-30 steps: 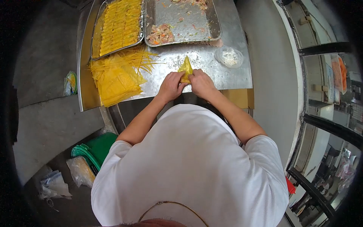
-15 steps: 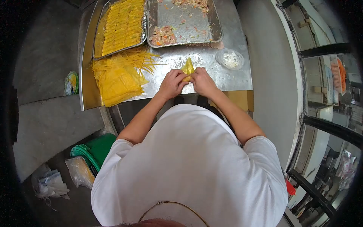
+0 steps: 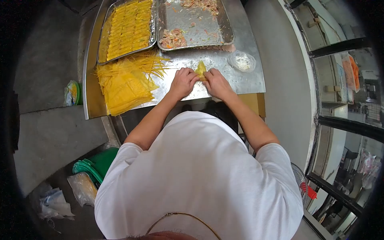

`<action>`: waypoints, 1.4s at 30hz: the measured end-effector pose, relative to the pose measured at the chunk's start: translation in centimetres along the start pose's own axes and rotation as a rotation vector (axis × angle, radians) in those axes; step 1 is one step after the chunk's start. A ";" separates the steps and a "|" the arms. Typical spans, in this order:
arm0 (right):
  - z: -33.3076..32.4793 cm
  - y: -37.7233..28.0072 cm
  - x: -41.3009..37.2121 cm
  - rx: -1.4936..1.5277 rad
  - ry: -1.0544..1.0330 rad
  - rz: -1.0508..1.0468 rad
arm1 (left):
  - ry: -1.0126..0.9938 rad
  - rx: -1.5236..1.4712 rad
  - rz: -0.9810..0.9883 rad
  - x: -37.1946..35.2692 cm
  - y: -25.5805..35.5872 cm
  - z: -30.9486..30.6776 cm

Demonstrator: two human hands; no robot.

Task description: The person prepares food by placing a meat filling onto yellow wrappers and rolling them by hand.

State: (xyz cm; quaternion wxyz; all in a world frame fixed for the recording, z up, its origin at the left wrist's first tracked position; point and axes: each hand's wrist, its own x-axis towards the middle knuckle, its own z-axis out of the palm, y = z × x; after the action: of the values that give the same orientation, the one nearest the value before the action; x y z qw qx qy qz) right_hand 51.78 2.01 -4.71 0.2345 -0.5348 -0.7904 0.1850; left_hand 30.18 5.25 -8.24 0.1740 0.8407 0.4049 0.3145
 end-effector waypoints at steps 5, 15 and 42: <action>0.5 0.6 0.1 -0.043 -0.054 0.043 | -0.038 -0.024 0.101 -0.1 -0.1 -0.4; -8.6 7.5 -1.5 -0.132 0.252 0.234 | -0.050 0.031 0.068 0.2 0.5 -0.3; -10.5 4.2 1.3 0.086 -0.204 0.064 | -0.025 0.092 0.073 0.4 0.6 -0.2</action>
State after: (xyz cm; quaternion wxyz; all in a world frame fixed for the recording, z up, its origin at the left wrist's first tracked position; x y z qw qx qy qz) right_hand 60.48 5.17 1.86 0.1693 -0.5277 -0.7840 0.2797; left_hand 30.61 5.20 -7.55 0.1284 0.8660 0.3857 0.2913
